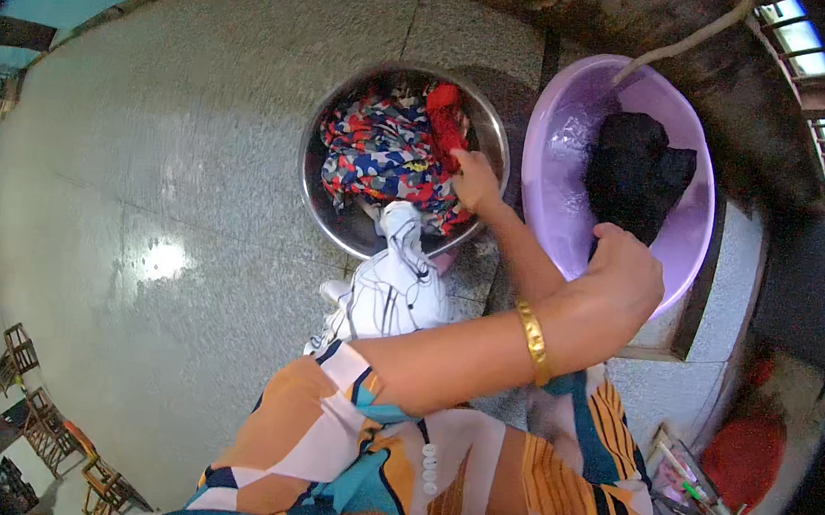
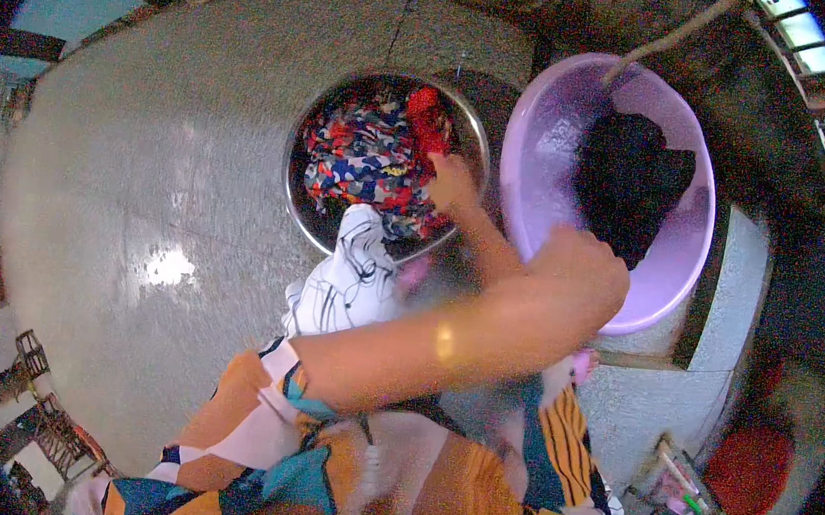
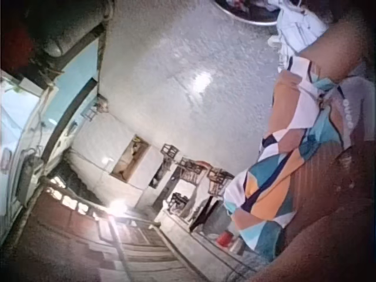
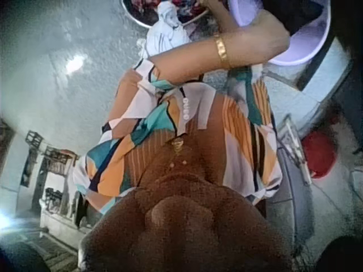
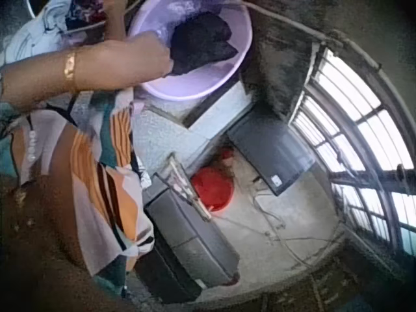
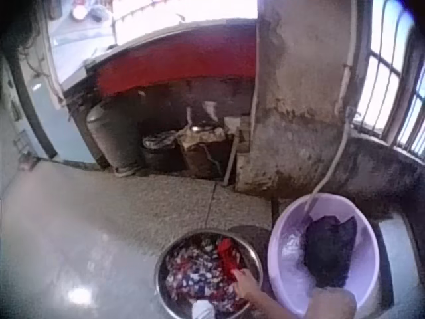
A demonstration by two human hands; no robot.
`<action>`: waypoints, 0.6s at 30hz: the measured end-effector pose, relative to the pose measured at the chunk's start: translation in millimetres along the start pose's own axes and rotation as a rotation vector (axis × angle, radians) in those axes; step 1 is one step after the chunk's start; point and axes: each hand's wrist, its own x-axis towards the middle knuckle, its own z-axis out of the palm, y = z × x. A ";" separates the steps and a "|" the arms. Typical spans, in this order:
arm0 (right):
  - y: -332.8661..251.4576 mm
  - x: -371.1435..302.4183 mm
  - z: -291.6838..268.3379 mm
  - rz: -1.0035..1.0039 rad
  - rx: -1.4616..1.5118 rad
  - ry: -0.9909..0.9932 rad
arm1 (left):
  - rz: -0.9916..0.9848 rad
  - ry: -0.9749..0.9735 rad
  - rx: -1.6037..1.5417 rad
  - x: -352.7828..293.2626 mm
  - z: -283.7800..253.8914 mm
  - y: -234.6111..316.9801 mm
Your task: The person fills a plastic basin with water using a hose, transfers clothes from a metal basin into the water, and washes the clothes by hand.
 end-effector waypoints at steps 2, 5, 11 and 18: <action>-18.2 26.1 54.4 0.235 0.126 -0.047 | -0.146 0.113 -0.029 -4.4 8.7 -26.7; -30.1 42.7 56.2 0.505 0.411 0.198 | -0.190 0.263 -0.043 -13.8 1.3 -21.1; -44.1 42.8 40.9 0.446 -0.040 -0.045 | -0.158 0.336 0.060 -27.0 3.5 -26.0; -45.0 18.8 -51.8 0.295 1.785 -0.049 | -0.164 0.413 0.023 -9.1 6.9 -15.4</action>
